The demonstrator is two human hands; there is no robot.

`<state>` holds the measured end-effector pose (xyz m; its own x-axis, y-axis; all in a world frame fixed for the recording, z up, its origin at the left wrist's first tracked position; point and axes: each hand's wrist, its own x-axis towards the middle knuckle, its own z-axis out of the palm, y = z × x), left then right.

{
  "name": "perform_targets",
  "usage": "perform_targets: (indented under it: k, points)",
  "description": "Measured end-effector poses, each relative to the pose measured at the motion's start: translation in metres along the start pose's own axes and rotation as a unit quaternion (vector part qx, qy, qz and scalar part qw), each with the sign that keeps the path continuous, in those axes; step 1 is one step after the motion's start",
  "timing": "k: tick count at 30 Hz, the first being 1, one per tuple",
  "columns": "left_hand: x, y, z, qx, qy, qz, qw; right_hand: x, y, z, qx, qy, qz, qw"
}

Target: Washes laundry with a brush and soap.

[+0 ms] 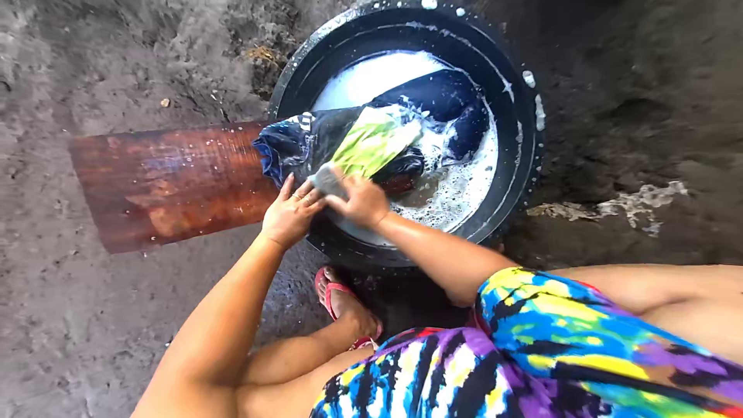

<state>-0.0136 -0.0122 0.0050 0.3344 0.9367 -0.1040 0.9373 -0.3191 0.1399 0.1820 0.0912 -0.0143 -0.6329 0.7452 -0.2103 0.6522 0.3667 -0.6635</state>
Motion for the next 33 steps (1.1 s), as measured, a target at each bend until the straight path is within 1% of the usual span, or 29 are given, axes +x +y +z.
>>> perform_targets:
  k: [1,3,4,5,6,7,9,10,11,12,13,14,15,16,17,19,20,21,22,23,25,26,27,28,29,30,31,32,33]
  points:
    - [-0.001,0.001,0.002,0.000,-0.004,0.002,1.000,0.003,0.026,-0.009,-0.011,0.012,0.030,0.999]
    - [-0.001,0.000,0.004,0.002,0.000,-0.001,1.000,0.016,0.079,-0.036,-0.024,0.043,0.139,0.989]
    - [-0.002,0.001,0.005,0.005,0.000,0.000,1.000,0.020,0.093,-0.045,-0.021,0.059,0.191,0.980]
    - [-0.004,0.003,0.005,0.010,0.000,0.002,1.000,0.019,0.092,-0.045,-0.016,0.072,0.210,0.975]
    - [-0.003,0.000,0.004,0.015,0.000,0.005,1.000,0.016,0.075,-0.037,-0.011,0.081,0.192,0.978]
    - [0.000,-0.001,0.003,0.015,0.002,0.007,1.000,0.010,0.049,-0.026,-0.006,0.077,0.148,0.986]
    - [-0.001,0.004,0.003,-0.006,0.003,0.002,1.000,-0.013,0.006,-0.001,0.007,0.009,0.054,0.998]
    - [-0.001,0.005,0.001,-0.011,0.004,-0.001,1.000,-0.018,0.001,0.002,0.003,-0.020,0.029,0.999]
    - [-0.002,0.003,0.000,-0.008,0.002,0.002,1.000,-0.015,0.009,-0.002,-0.008,-0.024,0.020,0.999]
    - [-0.002,0.002,0.000,0.000,0.002,0.008,1.000,-0.008,0.027,-0.010,-0.021,-0.014,0.034,0.999]
    - [-0.003,0.002,0.002,0.006,0.006,0.011,1.000,0.002,0.046,-0.021,-0.031,0.005,0.064,0.997]
    - [-0.003,0.001,0.003,0.013,0.011,0.015,1.000,0.014,0.056,-0.031,-0.035,0.021,0.101,0.994]
    - [-0.002,0.000,0.004,0.018,0.011,0.018,1.000,0.025,0.052,-0.036,-0.030,0.035,0.123,0.991]
    - [-0.003,0.001,0.003,0.019,0.005,0.019,1.000,0.029,0.036,-0.031,-0.022,0.043,0.118,0.992]
    - [-0.003,0.002,0.003,0.017,0.004,0.016,1.000,0.028,0.011,-0.020,-0.009,0.038,0.091,0.995]
    - [-0.002,0.005,0.002,0.021,0.031,-0.003,0.999,0.025,-0.040,0.001,0.010,-0.005,0.010,1.000]
    - [-0.002,0.005,0.000,0.032,0.035,-0.011,0.999,0.025,-0.049,0.004,0.009,-0.029,-0.017,0.999]
    - [-0.002,0.005,-0.001,0.023,0.029,-0.008,0.999,0.025,-0.043,0.001,0.004,-0.034,-0.027,0.999]
    - [-0.002,0.004,-0.001,0.005,0.016,0.000,1.000,0.027,-0.021,-0.005,-0.012,-0.015,-0.018,1.000]
    - [-0.001,0.002,-0.001,-0.003,0.005,0.004,1.000,0.034,0.009,-0.015,-0.029,0.022,0.008,0.999]
    - [0.002,0.000,0.001,-0.001,0.006,0.008,1.000,0.055,0.056,-0.039,-0.027,0.076,0.108,0.991]
    - [0.000,0.002,0.002,-0.002,0.006,0.008,1.000,0.059,0.064,-0.042,-0.010,0.096,0.153,0.983]
    - [-0.001,0.002,0.001,0.005,0.008,0.008,1.000,0.060,0.056,-0.038,0.004,0.107,0.164,0.981]
    - [-0.001,0.000,0.001,0.012,0.008,0.009,1.000,0.056,0.035,-0.030,0.011,0.108,0.135,0.985]
    - [0.000,0.000,0.001,0.012,0.006,0.010,1.000,0.045,0.011,-0.018,0.009,0.089,0.083,0.993]
    - [0.001,0.001,0.002,0.009,0.011,0.007,1.000,0.032,-0.008,-0.007,0.002,0.051,0.031,0.998]
    - [0.002,0.000,0.003,0.005,0.022,0.008,1.000,0.025,-0.016,-0.003,-0.004,0.015,-0.006,1.000]
    - [0.001,0.000,0.002,0.000,0.021,0.010,1.000,0.024,-0.011,-0.005,-0.011,-0.004,-0.019,1.000]
    - [0.000,0.000,0.001,-0.003,0.014,0.012,1.000,0.029,0.006,-0.013,-0.018,0.003,-0.009,1.000]
